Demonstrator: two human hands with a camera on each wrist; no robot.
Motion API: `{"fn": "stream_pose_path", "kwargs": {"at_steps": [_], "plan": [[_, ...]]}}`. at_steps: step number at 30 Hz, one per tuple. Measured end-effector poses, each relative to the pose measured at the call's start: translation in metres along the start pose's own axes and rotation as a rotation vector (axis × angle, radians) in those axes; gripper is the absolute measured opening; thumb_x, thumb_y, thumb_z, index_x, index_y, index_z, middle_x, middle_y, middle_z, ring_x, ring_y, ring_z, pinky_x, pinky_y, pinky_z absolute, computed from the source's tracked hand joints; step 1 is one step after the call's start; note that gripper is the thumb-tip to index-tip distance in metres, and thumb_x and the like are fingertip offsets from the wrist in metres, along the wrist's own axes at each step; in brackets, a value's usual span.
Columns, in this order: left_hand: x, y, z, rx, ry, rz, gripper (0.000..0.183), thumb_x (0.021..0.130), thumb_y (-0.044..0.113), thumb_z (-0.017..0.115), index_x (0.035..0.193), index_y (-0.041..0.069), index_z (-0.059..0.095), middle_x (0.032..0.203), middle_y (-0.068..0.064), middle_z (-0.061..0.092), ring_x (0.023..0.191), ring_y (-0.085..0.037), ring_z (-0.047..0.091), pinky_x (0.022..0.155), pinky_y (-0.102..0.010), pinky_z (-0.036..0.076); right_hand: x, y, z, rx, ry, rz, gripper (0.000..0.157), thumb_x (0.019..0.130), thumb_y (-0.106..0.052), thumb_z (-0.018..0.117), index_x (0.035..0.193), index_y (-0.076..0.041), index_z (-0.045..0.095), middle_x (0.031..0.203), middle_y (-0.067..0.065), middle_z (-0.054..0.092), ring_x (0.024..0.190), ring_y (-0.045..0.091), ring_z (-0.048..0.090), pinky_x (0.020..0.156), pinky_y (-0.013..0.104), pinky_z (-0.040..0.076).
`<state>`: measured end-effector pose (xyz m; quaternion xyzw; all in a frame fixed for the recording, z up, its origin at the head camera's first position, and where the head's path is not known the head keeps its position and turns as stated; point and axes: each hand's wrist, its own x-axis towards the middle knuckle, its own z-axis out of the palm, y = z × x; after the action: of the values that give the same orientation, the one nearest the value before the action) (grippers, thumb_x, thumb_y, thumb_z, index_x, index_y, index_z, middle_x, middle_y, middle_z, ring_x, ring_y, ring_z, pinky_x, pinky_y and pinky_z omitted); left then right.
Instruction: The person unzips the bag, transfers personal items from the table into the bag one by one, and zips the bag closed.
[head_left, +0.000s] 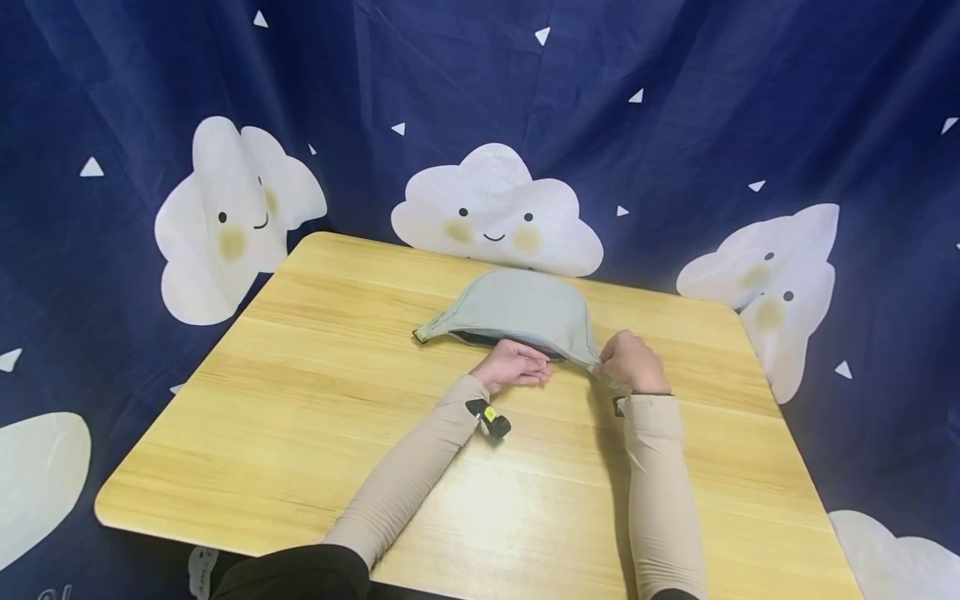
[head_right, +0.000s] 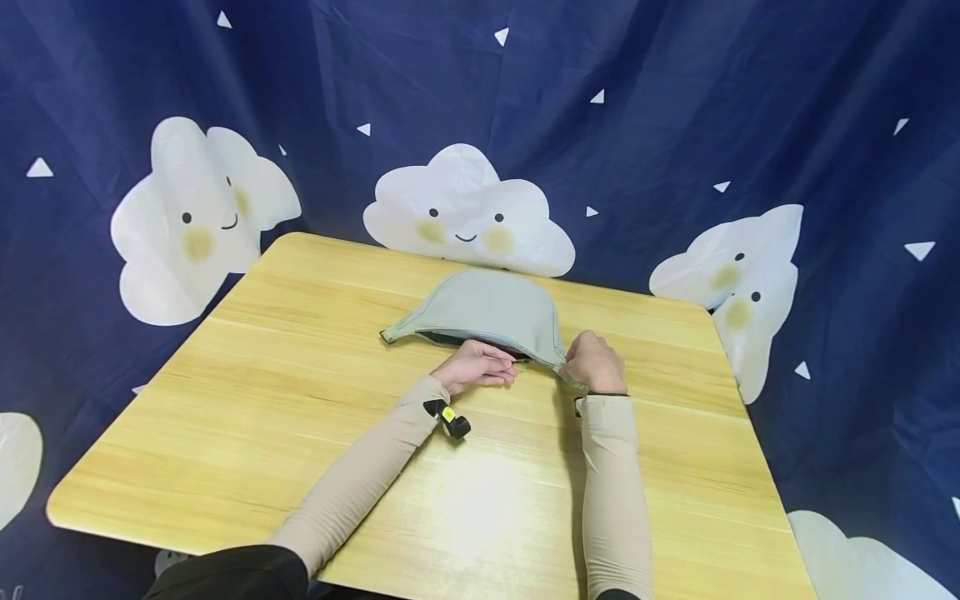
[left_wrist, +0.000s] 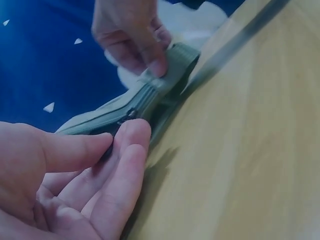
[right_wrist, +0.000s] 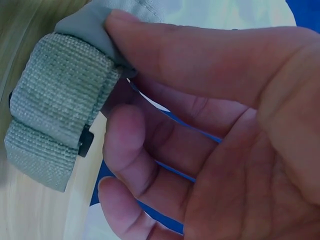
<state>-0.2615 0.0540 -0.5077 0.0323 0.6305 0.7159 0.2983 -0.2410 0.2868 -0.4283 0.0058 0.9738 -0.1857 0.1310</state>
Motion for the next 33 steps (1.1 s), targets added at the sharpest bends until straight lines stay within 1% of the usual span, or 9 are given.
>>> {"fn": "stream_pose_path", "kwargs": {"at_steps": [2,9,17,22,28,31,33], "plan": [[-0.001,0.001,-0.003,0.011,-0.004,-0.003,0.027,0.098,-0.001,0.065,0.123,-0.009,0.068,0.113,-0.027,0.074,0.083,-0.017,0.079,0.083,-0.027,0.064,0.000,0.000,0.000,0.000,0.003,0.002,0.014,0.084,-0.019,0.077,0.094,-0.009,0.082,0.108,0.015,0.077,0.087,0.029,0.068,0.066,0.041,0.053],[-0.002,0.002,-0.004,0.014,-0.015,-0.002,0.027,0.098,-0.001,0.065,0.122,-0.010,0.068,0.112,-0.027,0.075,0.080,-0.015,0.078,0.081,-0.026,0.064,-0.002,0.000,0.000,0.002,0.012,-0.007,0.011,0.083,-0.017,0.077,0.088,-0.009,0.082,0.105,0.013,0.077,0.083,0.027,0.064,0.065,0.041,0.052],[-0.003,0.003,-0.007,0.033,-0.014,0.001,0.027,0.098,-0.001,0.065,0.123,-0.010,0.068,0.112,-0.026,0.075,0.080,-0.014,0.077,0.080,-0.025,0.064,-0.003,-0.001,-0.001,0.007,0.006,-0.008,0.017,0.084,-0.017,0.077,0.097,-0.007,0.082,0.116,0.018,0.076,0.091,0.032,0.069,0.070,0.047,0.055],[-0.004,0.005,-0.010,0.040,0.007,-0.003,0.026,0.098,0.000,0.065,0.122,-0.010,0.069,0.111,-0.026,0.075,0.082,-0.015,0.078,0.080,-0.025,0.064,-0.003,0.000,-0.002,-0.005,0.017,0.006,0.015,0.085,-0.017,0.074,0.095,-0.008,0.082,0.113,0.016,0.076,0.090,0.030,0.067,0.072,0.047,0.056],[-0.002,0.005,-0.013,0.042,-0.003,-0.011,0.026,0.098,0.001,0.066,0.122,-0.010,0.069,0.109,-0.025,0.076,0.083,-0.016,0.079,0.080,-0.025,0.064,-0.003,0.001,-0.002,-0.001,0.021,0.001,0.017,0.084,-0.017,0.074,0.097,-0.008,0.081,0.116,0.018,0.076,0.094,0.032,0.069,0.074,0.050,0.057],[-0.001,0.004,-0.016,0.040,-0.005,-0.018,0.027,0.099,0.001,0.065,0.123,-0.009,0.069,0.109,-0.023,0.077,0.081,-0.015,0.078,0.080,-0.024,0.064,-0.002,0.001,-0.002,0.000,0.022,-0.001,0.017,0.083,-0.017,0.075,0.097,-0.009,0.082,0.115,0.018,0.076,0.092,0.031,0.069,0.071,0.048,0.056],[-0.001,0.005,-0.018,0.046,0.007,-0.017,0.027,0.099,0.001,0.065,0.123,-0.009,0.069,0.109,-0.023,0.077,0.081,-0.014,0.078,0.079,-0.023,0.064,-0.002,0.001,-0.002,0.000,0.021,0.004,0.016,0.082,-0.017,0.075,0.095,-0.009,0.082,0.113,0.016,0.076,0.088,0.030,0.067,0.068,0.045,0.054]]}}
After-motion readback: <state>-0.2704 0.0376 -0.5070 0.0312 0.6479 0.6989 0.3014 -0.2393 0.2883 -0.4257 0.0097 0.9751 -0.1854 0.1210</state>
